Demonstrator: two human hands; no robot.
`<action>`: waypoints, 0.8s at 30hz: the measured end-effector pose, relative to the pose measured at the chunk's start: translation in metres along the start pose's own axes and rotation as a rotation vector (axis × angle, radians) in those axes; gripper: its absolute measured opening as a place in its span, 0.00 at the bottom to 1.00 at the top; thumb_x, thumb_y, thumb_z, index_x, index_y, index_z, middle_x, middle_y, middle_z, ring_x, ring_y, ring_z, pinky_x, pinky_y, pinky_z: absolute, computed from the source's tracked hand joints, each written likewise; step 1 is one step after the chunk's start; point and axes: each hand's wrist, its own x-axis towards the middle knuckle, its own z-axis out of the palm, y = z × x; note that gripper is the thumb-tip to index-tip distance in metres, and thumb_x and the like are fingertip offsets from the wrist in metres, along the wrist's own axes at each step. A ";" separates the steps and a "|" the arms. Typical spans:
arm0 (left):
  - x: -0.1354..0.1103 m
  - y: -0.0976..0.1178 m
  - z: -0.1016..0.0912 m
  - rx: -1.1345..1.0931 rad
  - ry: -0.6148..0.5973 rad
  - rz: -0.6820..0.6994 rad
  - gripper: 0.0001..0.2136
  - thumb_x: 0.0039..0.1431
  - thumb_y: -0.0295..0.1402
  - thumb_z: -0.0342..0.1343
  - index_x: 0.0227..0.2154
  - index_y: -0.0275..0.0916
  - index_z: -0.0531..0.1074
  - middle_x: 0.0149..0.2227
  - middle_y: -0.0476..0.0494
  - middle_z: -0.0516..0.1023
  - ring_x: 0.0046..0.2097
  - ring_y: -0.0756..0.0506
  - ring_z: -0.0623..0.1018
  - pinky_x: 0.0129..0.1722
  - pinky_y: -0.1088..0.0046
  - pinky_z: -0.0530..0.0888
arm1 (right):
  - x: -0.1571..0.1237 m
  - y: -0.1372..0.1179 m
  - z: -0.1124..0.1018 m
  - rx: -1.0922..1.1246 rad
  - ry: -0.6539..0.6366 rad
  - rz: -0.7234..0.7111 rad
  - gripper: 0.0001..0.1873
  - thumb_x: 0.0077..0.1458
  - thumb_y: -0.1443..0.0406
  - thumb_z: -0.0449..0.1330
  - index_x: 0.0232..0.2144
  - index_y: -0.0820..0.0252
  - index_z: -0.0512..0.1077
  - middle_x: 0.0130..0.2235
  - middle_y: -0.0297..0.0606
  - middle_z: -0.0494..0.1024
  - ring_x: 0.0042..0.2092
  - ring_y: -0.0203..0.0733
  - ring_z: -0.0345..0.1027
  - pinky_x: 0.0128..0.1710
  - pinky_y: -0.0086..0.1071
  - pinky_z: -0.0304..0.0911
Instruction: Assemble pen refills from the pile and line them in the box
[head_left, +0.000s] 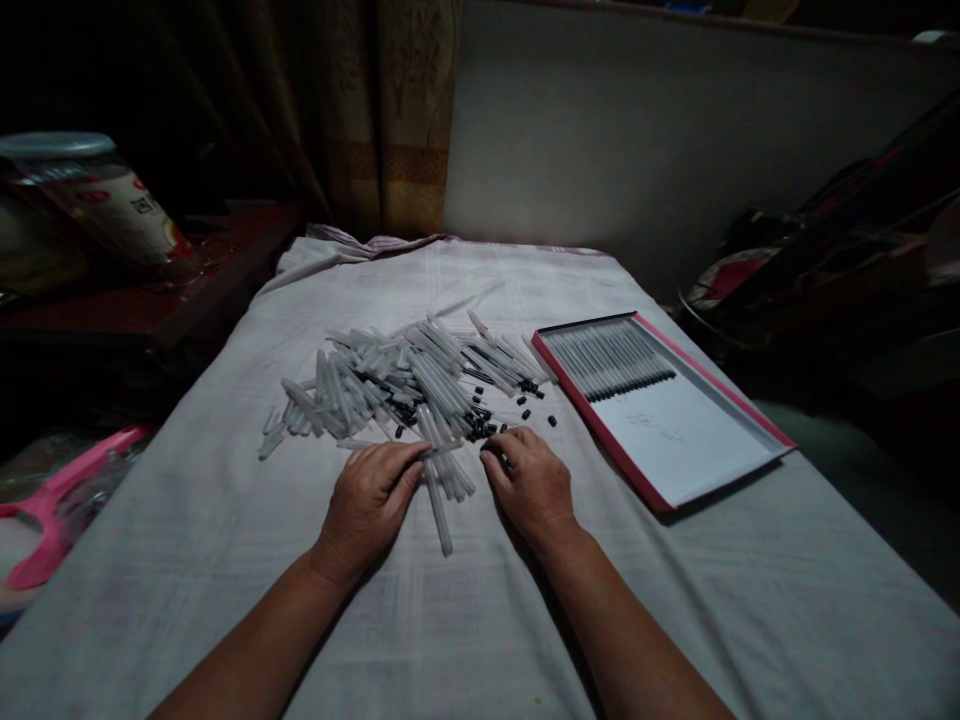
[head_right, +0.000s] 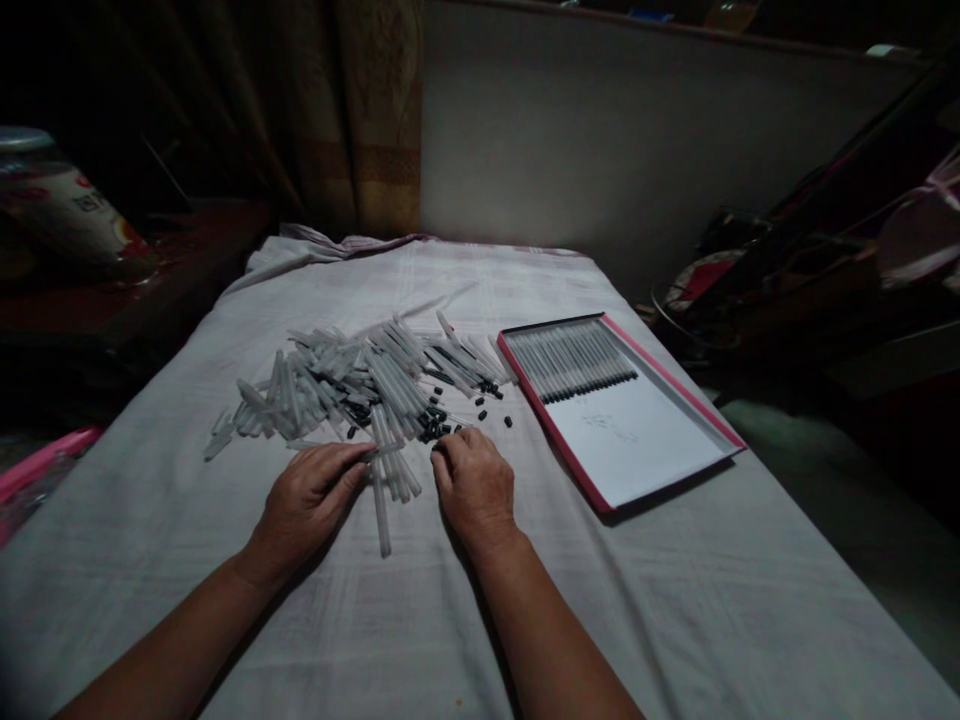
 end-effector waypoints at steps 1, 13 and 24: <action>0.000 0.000 0.000 0.001 -0.004 -0.004 0.10 0.66 0.35 0.51 0.45 0.41 0.75 0.39 0.44 0.82 0.41 0.44 0.80 0.41 0.66 0.72 | 0.000 0.000 0.000 0.051 0.001 0.005 0.05 0.55 0.66 0.59 0.33 0.57 0.76 0.35 0.40 0.78 0.38 0.45 0.72 0.37 0.34 0.65; 0.000 0.003 -0.002 0.019 -0.027 0.048 0.10 0.66 0.35 0.51 0.45 0.40 0.74 0.38 0.43 0.81 0.40 0.44 0.79 0.41 0.65 0.71 | -0.009 -0.009 -0.006 0.718 -0.016 0.134 0.09 0.55 0.64 0.58 0.37 0.58 0.76 0.34 0.38 0.78 0.34 0.39 0.72 0.32 0.30 0.65; 0.000 0.006 -0.003 0.040 -0.066 0.082 0.10 0.66 0.34 0.51 0.45 0.39 0.74 0.39 0.42 0.81 0.41 0.43 0.78 0.41 0.64 0.71 | -0.008 -0.015 -0.008 0.673 0.032 -0.021 0.08 0.54 0.70 0.58 0.36 0.57 0.76 0.35 0.37 0.78 0.38 0.40 0.72 0.37 0.32 0.67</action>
